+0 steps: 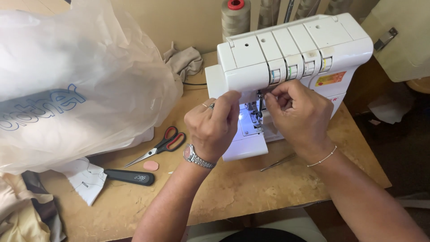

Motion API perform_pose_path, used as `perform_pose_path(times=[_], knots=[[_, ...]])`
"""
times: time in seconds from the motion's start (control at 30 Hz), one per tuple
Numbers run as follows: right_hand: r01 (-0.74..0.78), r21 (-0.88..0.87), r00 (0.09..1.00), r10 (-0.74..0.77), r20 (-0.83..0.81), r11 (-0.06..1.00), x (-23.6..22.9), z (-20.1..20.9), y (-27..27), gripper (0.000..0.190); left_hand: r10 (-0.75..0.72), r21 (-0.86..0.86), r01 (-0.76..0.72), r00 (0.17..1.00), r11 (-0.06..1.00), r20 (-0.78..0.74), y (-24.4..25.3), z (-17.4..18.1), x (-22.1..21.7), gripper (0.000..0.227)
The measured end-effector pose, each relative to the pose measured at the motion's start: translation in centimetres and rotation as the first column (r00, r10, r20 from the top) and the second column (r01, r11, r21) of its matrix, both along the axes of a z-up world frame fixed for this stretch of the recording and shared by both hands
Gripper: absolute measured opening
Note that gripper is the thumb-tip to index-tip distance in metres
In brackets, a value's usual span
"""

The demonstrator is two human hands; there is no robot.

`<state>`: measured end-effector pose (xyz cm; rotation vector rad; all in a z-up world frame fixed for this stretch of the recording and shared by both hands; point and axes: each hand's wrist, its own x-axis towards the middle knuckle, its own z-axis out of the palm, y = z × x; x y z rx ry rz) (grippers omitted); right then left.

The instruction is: The person threads a white serger sewing machine, using tweezers to guide the thread through the tension discs and needle area. They then open a heart-shaped container to retrieve a package of Singer sewing machine needles, using tweezers to select a needle from the pack.

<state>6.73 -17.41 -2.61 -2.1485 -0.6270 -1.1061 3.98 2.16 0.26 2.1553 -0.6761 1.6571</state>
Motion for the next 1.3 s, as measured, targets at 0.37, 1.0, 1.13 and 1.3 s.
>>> perform_pose_path(times=[0.37, 1.0, 1.13, 1.3], knots=[[-0.046, 0.169, 0.981, 0.076, -0.178, 0.984, -3.7, -0.8, -0.5, 0.018, 0.06, -0.064, -0.077, 0.972, 0.995, -0.228, 4.9, -6.7, -1.1, 0.026], [0.076, -0.003, 0.92, -0.071, -0.384, 0.997, -9.2, -6.6, -4.9, 0.015, 0.174, -0.211, -0.231, 0.95, 0.95, -0.259, 7.1, -8.5, -4.1, 0.009], [0.188, 0.007, 0.854, -0.16, -0.496, 0.982, -9.8, -8.6, -5.7, 0.017, 0.14, -0.302, -0.255, 0.925, 0.919, -0.353, 7.7, -10.3, -3.9, 0.009], [0.209, 0.123, 0.882, -0.133, -0.451, 0.97, -9.5, -11.5, -6.7, 0.018, 0.176, -0.228, -0.226, 0.96, 0.947, -0.22, 7.9, -12.1, -4.1, 0.01]])
